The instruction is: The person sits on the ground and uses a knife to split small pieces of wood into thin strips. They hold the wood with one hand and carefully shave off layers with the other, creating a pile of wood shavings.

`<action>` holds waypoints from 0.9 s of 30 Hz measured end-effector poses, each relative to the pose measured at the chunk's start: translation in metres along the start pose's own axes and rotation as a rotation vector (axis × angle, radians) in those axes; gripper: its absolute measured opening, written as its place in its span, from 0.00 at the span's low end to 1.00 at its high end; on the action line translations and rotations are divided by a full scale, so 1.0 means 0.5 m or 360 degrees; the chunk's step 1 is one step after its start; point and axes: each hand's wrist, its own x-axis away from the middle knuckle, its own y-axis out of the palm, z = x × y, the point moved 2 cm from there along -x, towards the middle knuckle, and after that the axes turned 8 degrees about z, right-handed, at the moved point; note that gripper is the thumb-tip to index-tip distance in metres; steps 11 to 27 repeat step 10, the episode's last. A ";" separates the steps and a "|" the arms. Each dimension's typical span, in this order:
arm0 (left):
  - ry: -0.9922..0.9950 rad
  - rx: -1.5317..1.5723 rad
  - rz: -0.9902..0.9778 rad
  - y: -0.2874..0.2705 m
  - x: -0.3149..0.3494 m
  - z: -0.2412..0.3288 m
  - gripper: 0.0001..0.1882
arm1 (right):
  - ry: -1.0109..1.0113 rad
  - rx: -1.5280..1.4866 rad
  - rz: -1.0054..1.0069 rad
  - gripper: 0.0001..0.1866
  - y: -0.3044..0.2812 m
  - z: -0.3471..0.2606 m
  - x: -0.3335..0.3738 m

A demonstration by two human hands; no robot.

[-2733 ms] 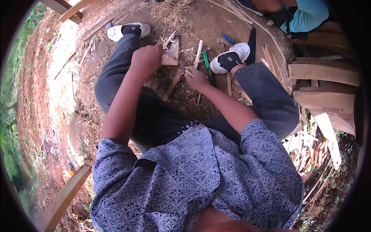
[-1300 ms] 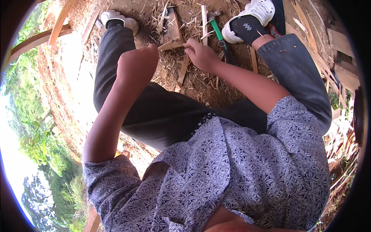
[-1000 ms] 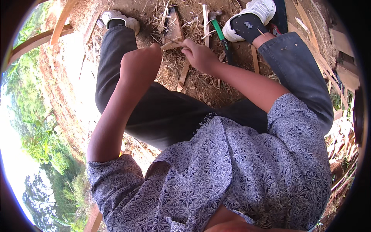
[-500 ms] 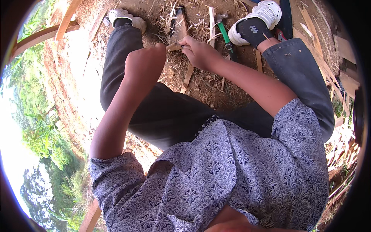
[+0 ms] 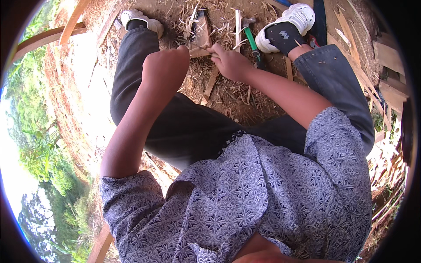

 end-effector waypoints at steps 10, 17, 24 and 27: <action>-0.0137 0.0000 -0.0246 0.007 0.006 -0.011 0.08 | -0.0102 -0.0060 -0.0181 0.17 -0.068 -0.179 0.009; -0.0137 0.0000 -0.0246 0.007 0.006 -0.011 0.08 | -0.0102 -0.0060 -0.0181 0.17 -0.068 -0.179 0.009; -0.0137 0.0000 -0.0246 0.007 0.006 -0.011 0.08 | -0.0102 -0.0060 -0.0181 0.17 -0.068 -0.179 0.009; -0.0137 0.0000 -0.0246 0.007 0.006 -0.011 0.08 | -0.0102 -0.0060 -0.0181 0.17 -0.068 -0.179 0.009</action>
